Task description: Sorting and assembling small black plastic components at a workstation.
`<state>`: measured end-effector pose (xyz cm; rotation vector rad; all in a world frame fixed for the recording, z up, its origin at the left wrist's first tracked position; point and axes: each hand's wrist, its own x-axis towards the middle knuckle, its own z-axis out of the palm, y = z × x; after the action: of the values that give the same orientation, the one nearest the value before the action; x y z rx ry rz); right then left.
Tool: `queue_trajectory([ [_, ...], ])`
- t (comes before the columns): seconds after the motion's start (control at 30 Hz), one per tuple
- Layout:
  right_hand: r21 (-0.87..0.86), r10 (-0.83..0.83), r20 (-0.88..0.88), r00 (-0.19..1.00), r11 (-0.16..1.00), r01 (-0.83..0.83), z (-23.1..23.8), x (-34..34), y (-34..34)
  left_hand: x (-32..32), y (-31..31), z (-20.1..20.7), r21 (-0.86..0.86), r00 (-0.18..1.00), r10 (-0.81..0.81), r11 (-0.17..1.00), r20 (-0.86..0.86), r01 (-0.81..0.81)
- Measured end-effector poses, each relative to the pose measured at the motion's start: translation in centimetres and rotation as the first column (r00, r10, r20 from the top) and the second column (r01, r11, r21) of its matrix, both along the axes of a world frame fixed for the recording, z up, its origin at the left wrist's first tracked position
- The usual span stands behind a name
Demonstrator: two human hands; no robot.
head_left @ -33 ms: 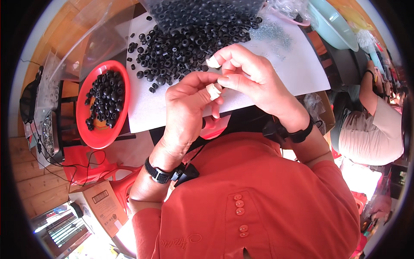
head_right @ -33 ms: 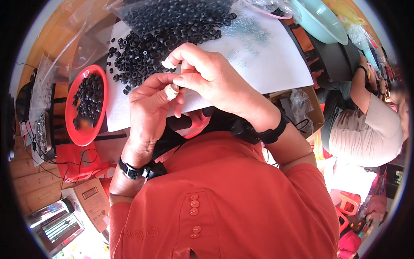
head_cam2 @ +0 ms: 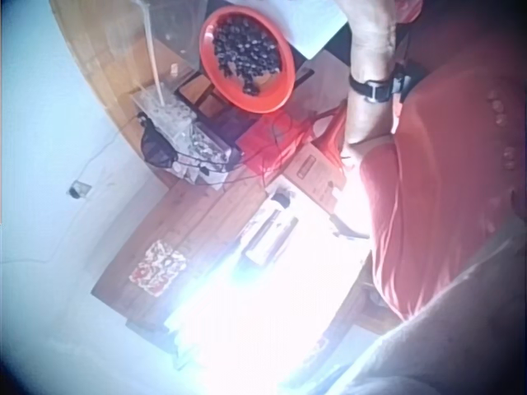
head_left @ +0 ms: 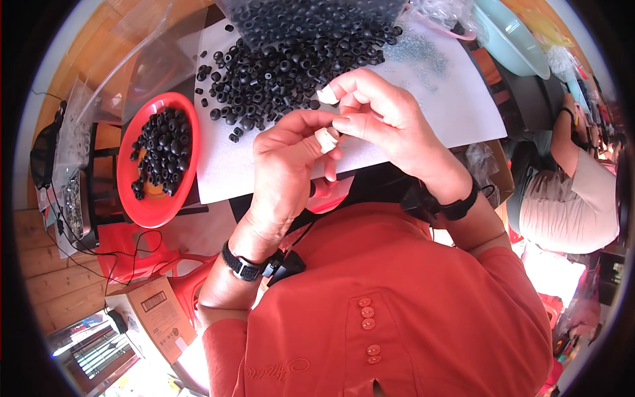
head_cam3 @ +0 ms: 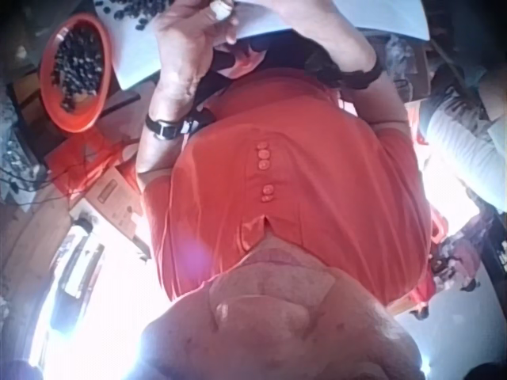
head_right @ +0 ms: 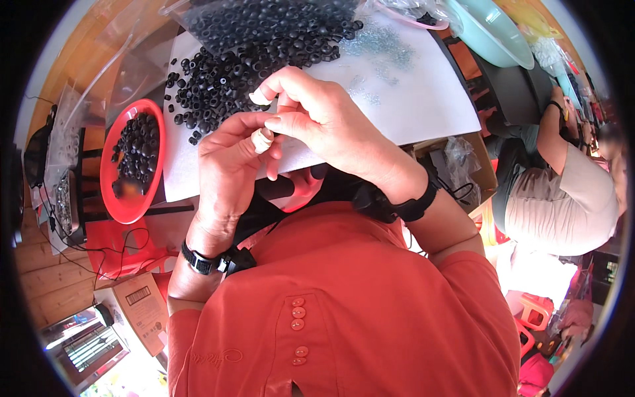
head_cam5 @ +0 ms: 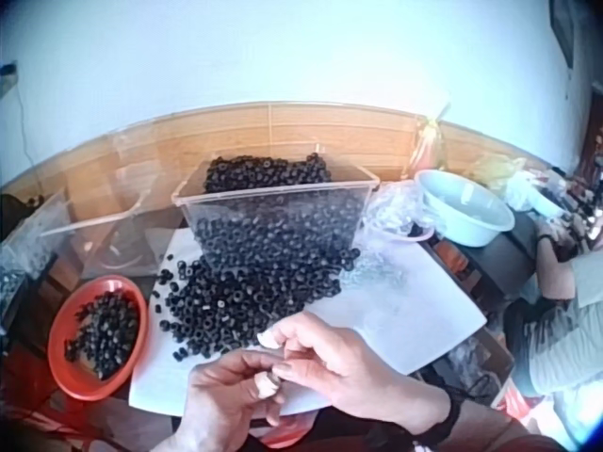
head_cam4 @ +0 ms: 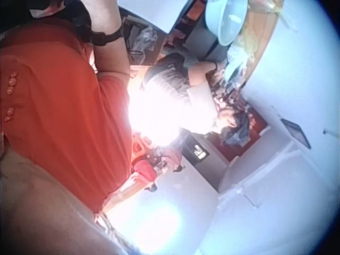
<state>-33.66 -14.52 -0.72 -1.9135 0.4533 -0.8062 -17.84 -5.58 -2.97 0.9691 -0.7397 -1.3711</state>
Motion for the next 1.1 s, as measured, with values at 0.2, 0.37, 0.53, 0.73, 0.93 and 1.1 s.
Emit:
queue_trajectory([
  [0.2,0.539,-0.040,0.150,0.988,0.841,-0.048,-0.2,0.0,0.5,0.7,0.0,-0.1,-0.042,0.991,-0.042,0.998,-0.124,0.037],
  [0.37,0.524,-0.031,0.229,0.973,0.846,-0.097,-0.4,0.4,1.0,0.9,0.0,0.0,-0.064,0.977,-0.088,0.995,-0.194,0.076],
  [0.53,0.588,-0.060,0.236,0.970,0.804,-0.093,-0.8,1.3,1.5,0.9,0.5,0.1,-0.052,0.982,-0.049,0.998,-0.184,0.040],
  [0.73,-0.361,-0.412,0.105,0.905,0.832,0.421,-1.4,1.2,-1.5,2.1,1.5,0.0,-0.068,0.995,-0.032,0.997,-0.092,0.026],
  [0.93,-0.716,-0.426,-0.206,0.881,0.680,0.161,-1.6,1.5,-1.7,2.8,1.7,-0.5,-0.075,0.988,0.013,0.997,-0.153,-0.025],
  [1.1,-0.705,-0.444,-0.380,0.812,0.707,0.057,-0.9,1.0,-1.9,3.1,2.0,-0.6,-0.079,0.984,0.017,0.996,-0.179,-0.031],
])
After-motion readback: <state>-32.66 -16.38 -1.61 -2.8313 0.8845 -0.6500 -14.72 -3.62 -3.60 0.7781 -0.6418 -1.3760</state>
